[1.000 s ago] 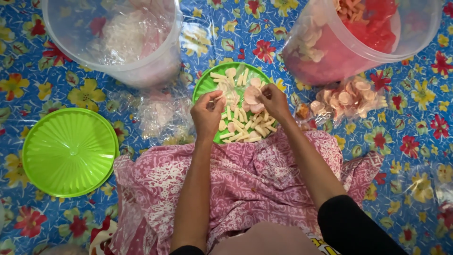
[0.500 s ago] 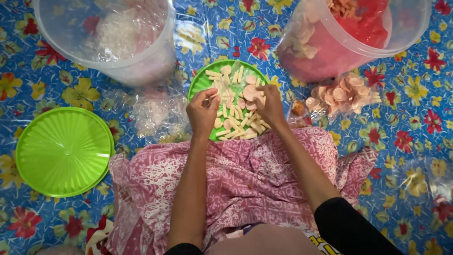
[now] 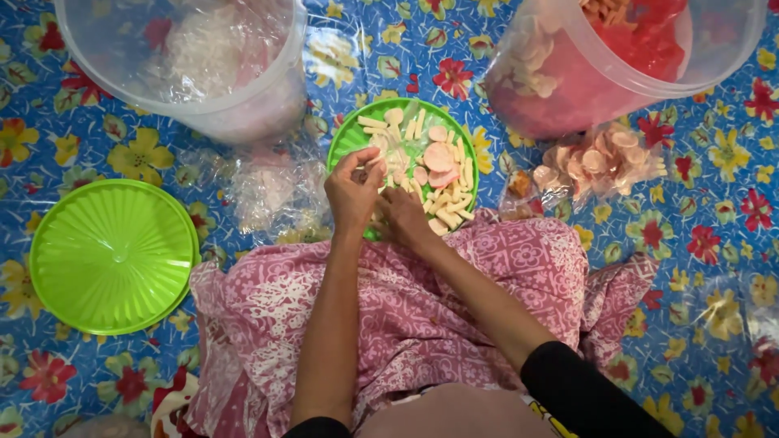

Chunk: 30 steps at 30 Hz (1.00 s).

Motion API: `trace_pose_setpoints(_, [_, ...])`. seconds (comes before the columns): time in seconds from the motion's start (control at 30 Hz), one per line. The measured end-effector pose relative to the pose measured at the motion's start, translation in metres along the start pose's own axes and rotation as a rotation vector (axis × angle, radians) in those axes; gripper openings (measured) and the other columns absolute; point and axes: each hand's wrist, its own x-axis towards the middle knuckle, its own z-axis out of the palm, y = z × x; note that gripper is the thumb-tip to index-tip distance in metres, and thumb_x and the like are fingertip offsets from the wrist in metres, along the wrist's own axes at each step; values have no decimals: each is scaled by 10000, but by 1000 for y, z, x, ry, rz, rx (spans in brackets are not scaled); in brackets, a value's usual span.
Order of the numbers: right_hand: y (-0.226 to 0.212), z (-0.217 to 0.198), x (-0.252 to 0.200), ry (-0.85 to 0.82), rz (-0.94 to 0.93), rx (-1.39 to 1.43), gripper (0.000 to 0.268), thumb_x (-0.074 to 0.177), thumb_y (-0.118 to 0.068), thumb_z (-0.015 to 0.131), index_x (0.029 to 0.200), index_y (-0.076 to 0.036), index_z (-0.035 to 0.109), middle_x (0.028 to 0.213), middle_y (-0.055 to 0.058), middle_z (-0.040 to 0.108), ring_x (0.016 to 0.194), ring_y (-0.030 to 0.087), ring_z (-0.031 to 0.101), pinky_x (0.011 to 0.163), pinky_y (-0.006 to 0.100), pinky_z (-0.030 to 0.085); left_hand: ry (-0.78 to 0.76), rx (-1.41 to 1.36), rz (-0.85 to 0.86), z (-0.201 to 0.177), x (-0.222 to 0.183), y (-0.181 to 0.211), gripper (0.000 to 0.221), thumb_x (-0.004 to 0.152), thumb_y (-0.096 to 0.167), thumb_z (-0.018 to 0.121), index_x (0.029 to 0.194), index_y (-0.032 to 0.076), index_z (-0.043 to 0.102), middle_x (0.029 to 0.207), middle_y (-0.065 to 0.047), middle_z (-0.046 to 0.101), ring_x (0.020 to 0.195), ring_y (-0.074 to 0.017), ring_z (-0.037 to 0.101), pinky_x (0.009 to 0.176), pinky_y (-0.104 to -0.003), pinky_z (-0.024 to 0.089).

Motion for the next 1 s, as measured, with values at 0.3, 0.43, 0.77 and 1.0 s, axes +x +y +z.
trace_pose_setpoints(0.3, [6, -30, -16, 111, 116, 527, 255, 841, -137, 571, 1087, -91, 623, 837, 164, 590, 827, 362, 594, 765, 424, 470, 8, 147, 63, -3, 2, -5, 247, 711, 7, 717, 947, 76, 692, 810, -78, 616, 634, -197, 677, 483, -234, 569])
trace_pose_setpoints(0.43, [11, -64, -51, 160, 311, 586, 267, 850, -166, 625, 1101, -76, 633, 858, 136, 622, 814, 304, 633, 682, 353, 519, 4, 103, 74, -2, 2, -7, 245, 708, 7, 699, 944, 71, 691, 781, -78, 600, 594, -196, 671, 461, -237, 560])
trace_pose_setpoints(0.77, [60, -52, -29, 261, 219, 153, 179, 799, -143, 653, 975, -172, 652, 856, 81, 558, 794, 302, 593, 704, 382, 497, 5, 139, 127, -2, -2, -5, 242, 714, -19, 687, 942, 60, 693, 785, -105, 608, 612, -221, 671, 472, -248, 558])
trace_pose_setpoints(1.0, [65, -47, 8, 153, 176, -155, 168, 787, -216, 607, 954, -204, 588, 886, 45, 512, 838, 267, 507, 680, 396, 376, 7, 164, 106, 0, 2, -11, 241, 699, -15, 702, 925, 67, 699, 774, -89, 615, 611, -213, 673, 472, -249, 561])
